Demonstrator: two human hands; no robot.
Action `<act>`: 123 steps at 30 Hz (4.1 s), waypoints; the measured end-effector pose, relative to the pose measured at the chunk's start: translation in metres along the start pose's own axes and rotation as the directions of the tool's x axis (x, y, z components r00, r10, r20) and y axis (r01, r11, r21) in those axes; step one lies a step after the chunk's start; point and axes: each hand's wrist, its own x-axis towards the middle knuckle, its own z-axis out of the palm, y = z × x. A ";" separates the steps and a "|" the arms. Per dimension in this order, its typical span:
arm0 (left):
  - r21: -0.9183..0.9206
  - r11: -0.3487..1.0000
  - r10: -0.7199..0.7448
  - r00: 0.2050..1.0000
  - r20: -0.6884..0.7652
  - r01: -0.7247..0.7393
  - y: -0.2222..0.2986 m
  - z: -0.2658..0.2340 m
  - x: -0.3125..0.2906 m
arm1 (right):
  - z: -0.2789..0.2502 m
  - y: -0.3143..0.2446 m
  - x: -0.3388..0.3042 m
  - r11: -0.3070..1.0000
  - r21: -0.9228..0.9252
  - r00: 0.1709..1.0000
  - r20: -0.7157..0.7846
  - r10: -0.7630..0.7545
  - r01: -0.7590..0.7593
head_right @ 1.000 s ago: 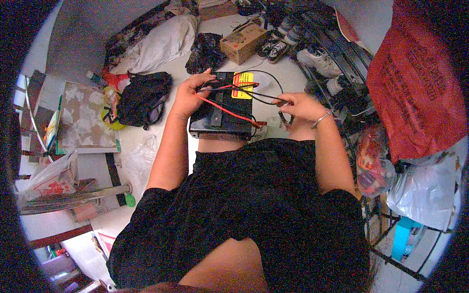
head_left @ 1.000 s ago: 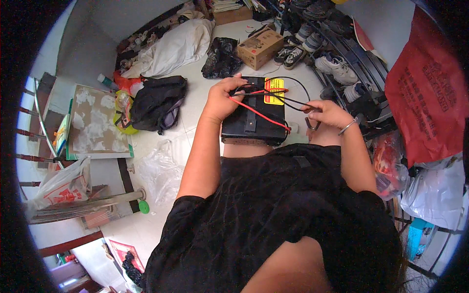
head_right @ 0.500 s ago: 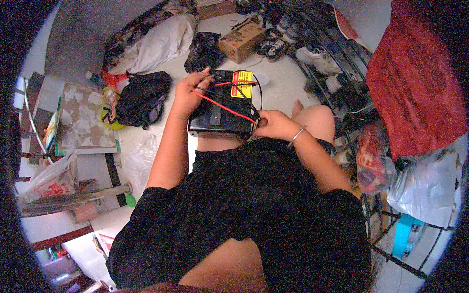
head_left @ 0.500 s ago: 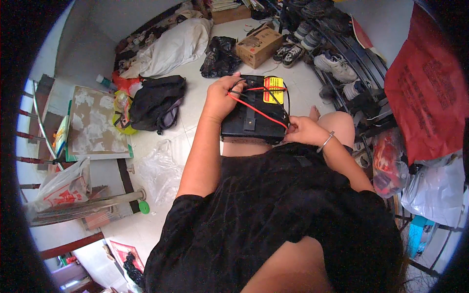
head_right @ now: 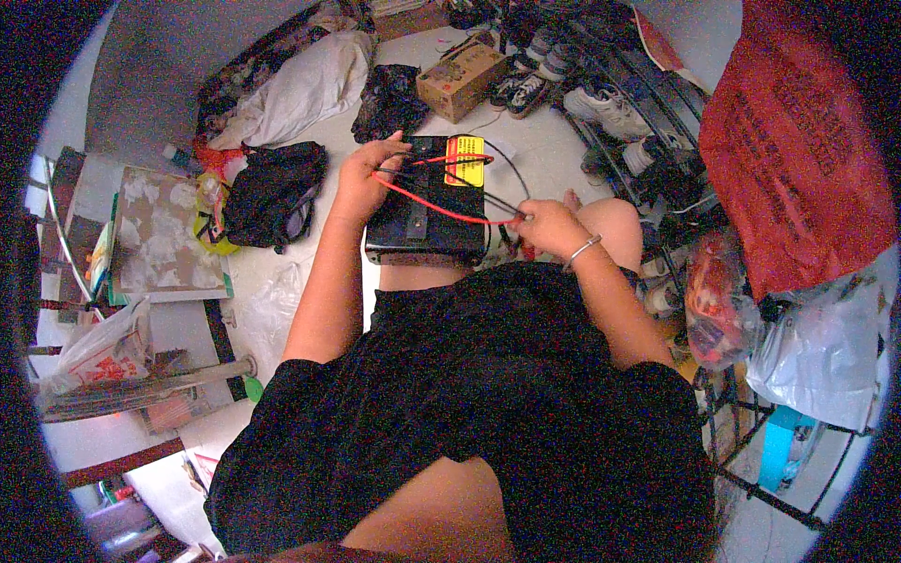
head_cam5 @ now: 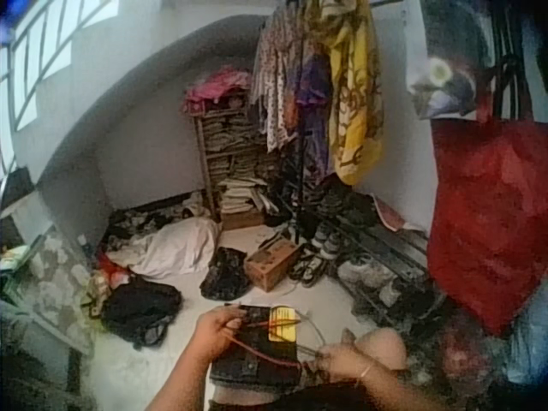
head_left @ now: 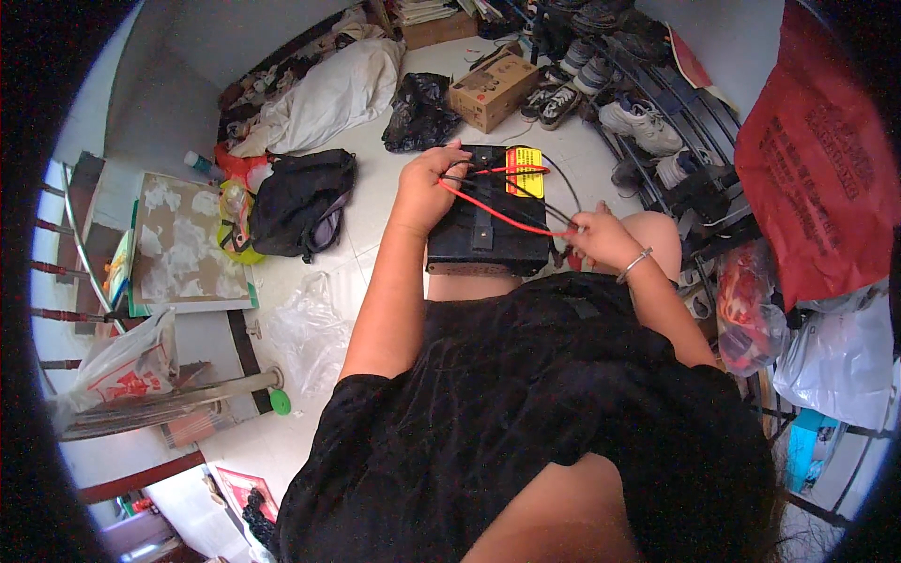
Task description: The person wipes the surfaces and cables of an electronic box using a cloth, then picks up a shoe from a rack and wipes its exterior.
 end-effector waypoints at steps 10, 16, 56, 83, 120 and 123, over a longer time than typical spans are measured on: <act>0.038 0.999 -0.040 0.996 0.079 0.037 0.014 0.002 0.004 | -0.051 -0.004 0.009 0.973 -0.081 0.704 -0.678 -0.213 0.216; 0.061 0.998 0.008 0.994 0.110 -0.015 0.011 0.000 0.005 | -0.069 -0.055 0.005 0.654 0.358 0.682 -0.648 -0.340 0.666; -0.097 0.991 -0.079 0.993 0.092 0.087 0.030 -0.004 -0.002 | -0.028 -0.077 0.012 0.646 0.747 0.943 0.079 -0.324 0.159; -0.022 0.999 0.029 0.992 0.125 -0.027 0.013 0.005 0.003 | 0.033 -0.053 0.039 0.383 0.889 0.884 -0.373 0.282 0.253; -0.285 0.954 0.119 0.766 0.631 0.087 0.053 0.104 0.043 | -0.072 0.053 -0.181 -0.088 0.851 0.774 -0.422 0.471 0.518; -0.093 0.975 -0.062 0.653 0.755 0.201 0.036 0.107 0.028 | -0.065 0.063 -0.239 0.004 0.792 0.656 -0.508 0.558 0.610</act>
